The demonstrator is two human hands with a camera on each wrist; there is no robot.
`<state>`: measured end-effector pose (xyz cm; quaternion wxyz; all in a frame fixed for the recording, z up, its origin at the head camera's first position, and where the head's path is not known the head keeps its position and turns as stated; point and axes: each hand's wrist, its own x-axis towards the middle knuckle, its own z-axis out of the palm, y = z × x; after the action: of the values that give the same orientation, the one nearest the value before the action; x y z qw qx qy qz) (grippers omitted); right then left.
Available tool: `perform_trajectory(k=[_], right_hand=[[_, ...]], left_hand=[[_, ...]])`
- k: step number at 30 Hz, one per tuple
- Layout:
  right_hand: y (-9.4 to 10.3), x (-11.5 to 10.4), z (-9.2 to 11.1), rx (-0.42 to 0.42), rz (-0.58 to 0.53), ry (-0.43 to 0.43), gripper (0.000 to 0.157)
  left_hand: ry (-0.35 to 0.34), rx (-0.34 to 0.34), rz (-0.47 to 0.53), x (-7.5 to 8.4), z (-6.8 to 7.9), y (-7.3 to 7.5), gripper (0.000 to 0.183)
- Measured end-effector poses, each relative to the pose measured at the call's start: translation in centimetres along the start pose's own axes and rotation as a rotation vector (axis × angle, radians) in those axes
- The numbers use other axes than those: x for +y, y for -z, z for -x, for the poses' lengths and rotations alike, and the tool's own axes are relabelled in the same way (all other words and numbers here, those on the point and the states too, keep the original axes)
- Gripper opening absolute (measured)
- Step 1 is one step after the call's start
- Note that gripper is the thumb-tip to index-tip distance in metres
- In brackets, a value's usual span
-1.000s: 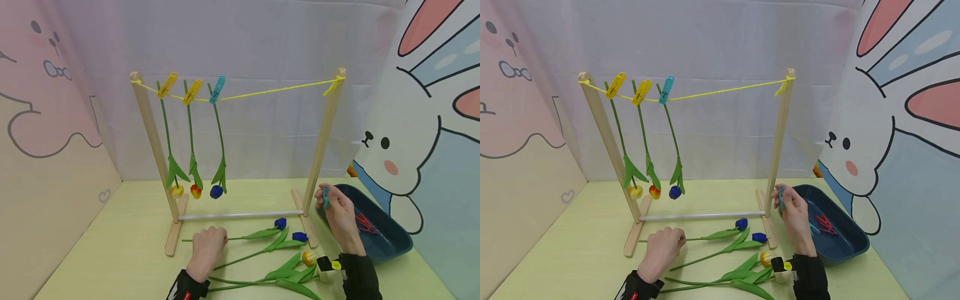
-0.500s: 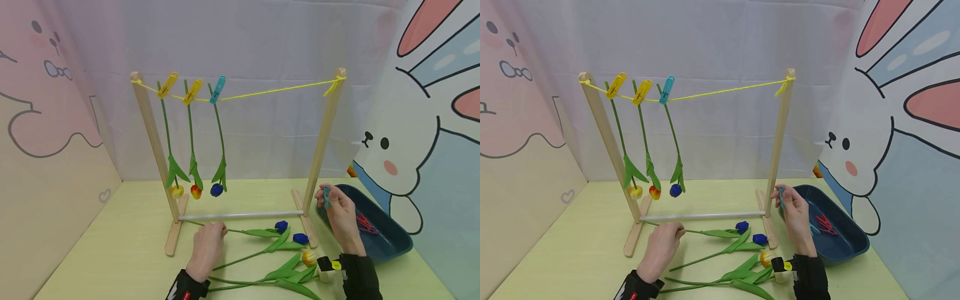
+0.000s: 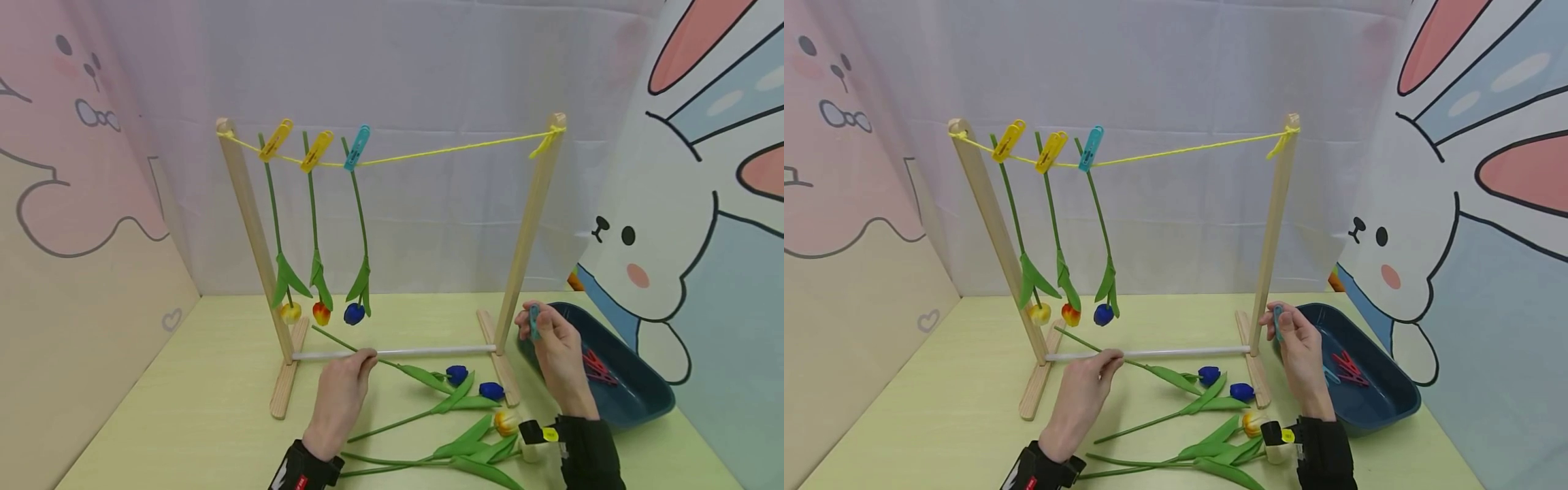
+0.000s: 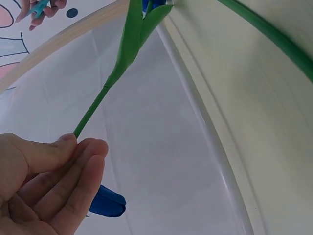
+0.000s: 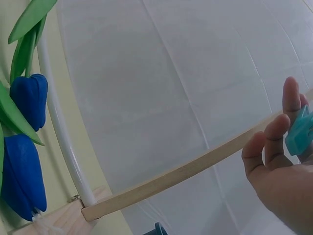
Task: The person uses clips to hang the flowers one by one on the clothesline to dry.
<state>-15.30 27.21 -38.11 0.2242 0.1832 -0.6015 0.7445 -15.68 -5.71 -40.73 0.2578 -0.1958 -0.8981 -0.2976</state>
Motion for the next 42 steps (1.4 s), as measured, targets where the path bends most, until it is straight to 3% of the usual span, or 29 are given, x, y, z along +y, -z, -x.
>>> perform_trajectory(k=[8,16,29,38,42], right_hand=[[0.0,0.0,0.0,-0.010,-0.004,-0.003,0.030],[-0.1,0.1,0.0,-0.024,-0.018,0.008,0.030],[-0.2,0.2,0.1,-0.030,-0.017,-0.003,0.031],[-0.3,0.1,0.1,-0.024,-0.015,-0.008,0.031],[-0.3,0.2,0.1,-0.026,-0.013,-0.005,0.031]], left_hand=[[0.003,0.074,0.158,0.0,-0.2,0.0,0.013],[-0.081,0.231,0.312,-0.4,-0.4,-0.3,0.018],[-0.091,0.429,0.555,-0.3,-0.8,0.2,0.022],[-0.032,0.437,0.703,0.1,-0.9,0.8,0.004],[-0.006,0.441,0.786,0.1,-1.0,0.9,0.010]])
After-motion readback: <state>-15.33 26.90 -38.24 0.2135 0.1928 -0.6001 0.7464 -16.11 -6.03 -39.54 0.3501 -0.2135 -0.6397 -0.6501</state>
